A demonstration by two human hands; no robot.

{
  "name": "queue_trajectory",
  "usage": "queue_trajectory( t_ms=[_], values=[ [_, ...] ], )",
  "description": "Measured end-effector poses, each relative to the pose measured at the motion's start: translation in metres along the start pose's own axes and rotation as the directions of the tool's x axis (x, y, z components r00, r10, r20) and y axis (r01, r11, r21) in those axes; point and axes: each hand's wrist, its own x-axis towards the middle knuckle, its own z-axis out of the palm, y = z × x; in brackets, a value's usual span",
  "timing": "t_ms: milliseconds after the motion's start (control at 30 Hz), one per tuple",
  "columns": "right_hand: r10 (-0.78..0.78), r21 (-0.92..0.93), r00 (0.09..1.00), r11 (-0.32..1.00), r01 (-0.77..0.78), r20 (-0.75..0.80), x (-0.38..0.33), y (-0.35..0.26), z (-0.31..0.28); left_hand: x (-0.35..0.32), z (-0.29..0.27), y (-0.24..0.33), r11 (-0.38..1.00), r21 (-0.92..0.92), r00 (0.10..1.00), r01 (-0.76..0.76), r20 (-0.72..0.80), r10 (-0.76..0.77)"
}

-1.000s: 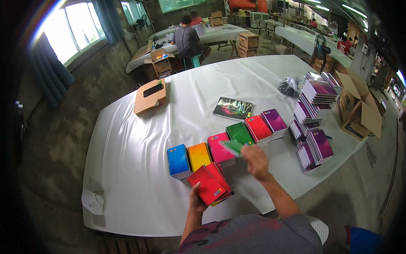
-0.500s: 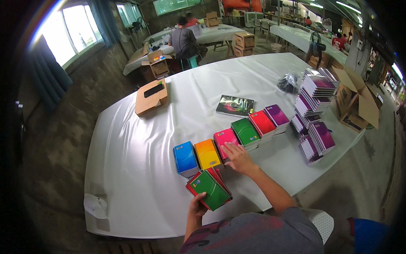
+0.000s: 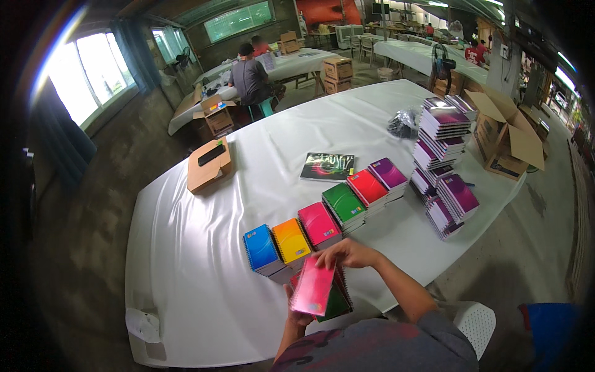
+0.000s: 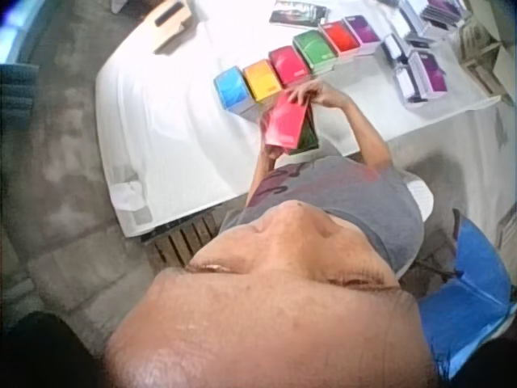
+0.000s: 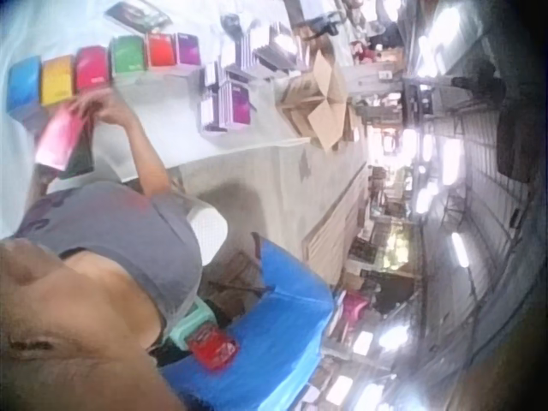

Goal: The person repeatedly picks up small spiral-bound notebooks from a table, briefly opens them, and places them into color-matched stacks. The person handles notebooks of various colors, including blue, yellow, pink, green, red, and purple, and arranges them into neat piles on a white-covered table.

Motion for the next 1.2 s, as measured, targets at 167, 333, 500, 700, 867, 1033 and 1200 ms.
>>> queue_trajectory(
  t_ms=[167, 333, 500, 700, 867, 1033, 1200],
  values=[
    [0.102, -0.190, 0.994, 0.977, -0.094, 0.032, -0.001, -0.015, -0.017, 0.015, -0.027, -0.018, 0.992, 0.079, 0.996, 0.094, -0.007, -0.094],
    [-0.096, -0.767, 0.792, 0.346, -0.541, -0.602, -0.034, 0.031, -0.142, 0.016, -0.018, -0.037, 0.998, -0.043, 0.999, 0.052, -0.009, -0.052],
    [-0.141, -0.764, 0.752, 0.065, -0.643, -0.644, -0.088, 0.078, -0.200, 0.023, 0.007, -0.054, 0.995, -0.022, 0.991, -0.096, -0.100, 0.093],
    [-0.405, -0.834, 0.729, 0.262, -0.485, -0.551, -0.112, 0.093, -0.237, 0.035, 0.009, -0.068, 0.990, -0.066, 0.989, -0.126, -0.092, 0.119],
    [-0.757, -0.886, 0.461, 0.378, -0.267, -0.462, -0.091, -0.003, -0.172, 0.039, 0.022, -0.074, 0.980, -0.045, 0.979, -0.193, -0.079, 0.189],
    [-0.776, -0.952, 0.629, 0.151, 0.264, 0.051, -0.109, -0.011, -0.056, 0.041, 0.018, -0.083, 0.968, -0.017, 0.955, -0.250, -0.167, 0.244],
    [-0.445, -0.732, 0.798, 0.364, 0.575, 0.406, -0.122, 0.026, 0.010, 0.038, -0.004, -0.081, 0.997, 0.010, 0.997, -0.072, -0.015, 0.073]
  ],
)
